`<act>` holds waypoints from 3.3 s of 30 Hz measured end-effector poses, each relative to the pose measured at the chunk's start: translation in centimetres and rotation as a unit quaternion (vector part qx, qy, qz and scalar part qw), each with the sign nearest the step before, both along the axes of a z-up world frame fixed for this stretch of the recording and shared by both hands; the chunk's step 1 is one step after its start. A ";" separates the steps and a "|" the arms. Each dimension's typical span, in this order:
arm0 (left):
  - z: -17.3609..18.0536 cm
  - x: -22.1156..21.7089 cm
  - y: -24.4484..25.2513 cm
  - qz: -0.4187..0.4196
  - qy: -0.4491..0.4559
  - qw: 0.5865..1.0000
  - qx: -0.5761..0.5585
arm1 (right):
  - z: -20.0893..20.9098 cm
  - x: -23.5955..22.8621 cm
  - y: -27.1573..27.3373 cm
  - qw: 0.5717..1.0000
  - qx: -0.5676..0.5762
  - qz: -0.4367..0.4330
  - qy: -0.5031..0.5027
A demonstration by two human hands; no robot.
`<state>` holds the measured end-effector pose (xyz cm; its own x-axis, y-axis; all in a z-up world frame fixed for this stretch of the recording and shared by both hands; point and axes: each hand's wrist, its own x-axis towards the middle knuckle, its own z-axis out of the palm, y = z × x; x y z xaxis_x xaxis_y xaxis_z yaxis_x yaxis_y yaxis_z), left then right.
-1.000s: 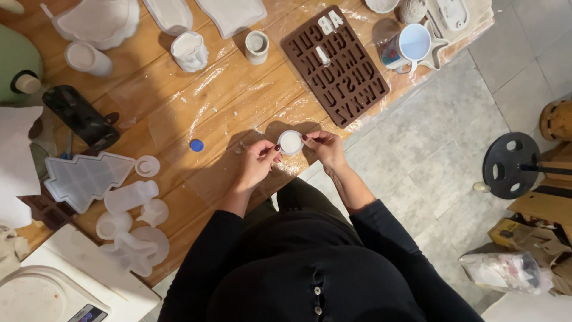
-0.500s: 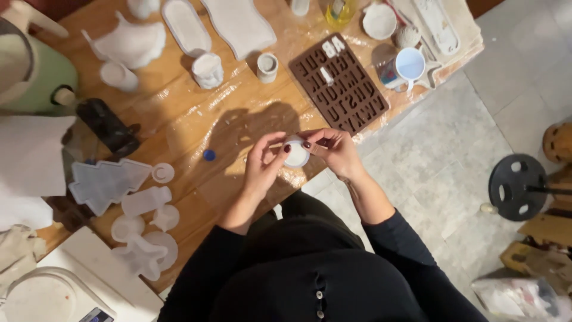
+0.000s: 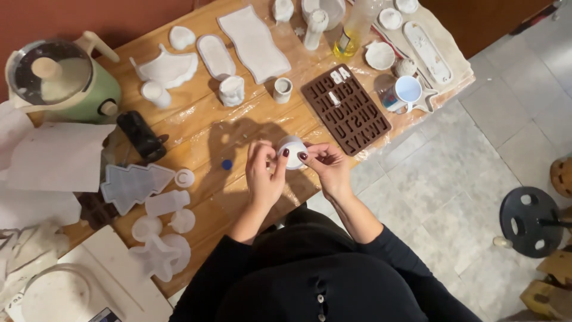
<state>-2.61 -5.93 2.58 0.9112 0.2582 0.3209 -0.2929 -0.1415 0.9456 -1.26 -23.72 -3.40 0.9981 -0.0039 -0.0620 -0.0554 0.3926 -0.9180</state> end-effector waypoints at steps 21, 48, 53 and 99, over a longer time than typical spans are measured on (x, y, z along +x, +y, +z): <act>-1.9 0.7 2.7 -0.246 0.089 0.940 -0.221 | 5.1 0.7 -1.9 0.982 0.094 0.125 0.102; -3.7 1.9 2.1 -0.241 0.174 0.806 -0.512 | 3.0 2.2 -1.3 0.968 0.175 0.126 0.130; -6.2 2.7 1.5 -0.187 0.205 0.799 -0.533 | 2.3 3.0 -0.6 0.957 0.181 0.098 0.203; -0.5 0.5 -0.5 -0.092 -0.054 0.987 0.119 | 10.7 -1.0 3.7 0.839 -0.454 -0.109 -0.280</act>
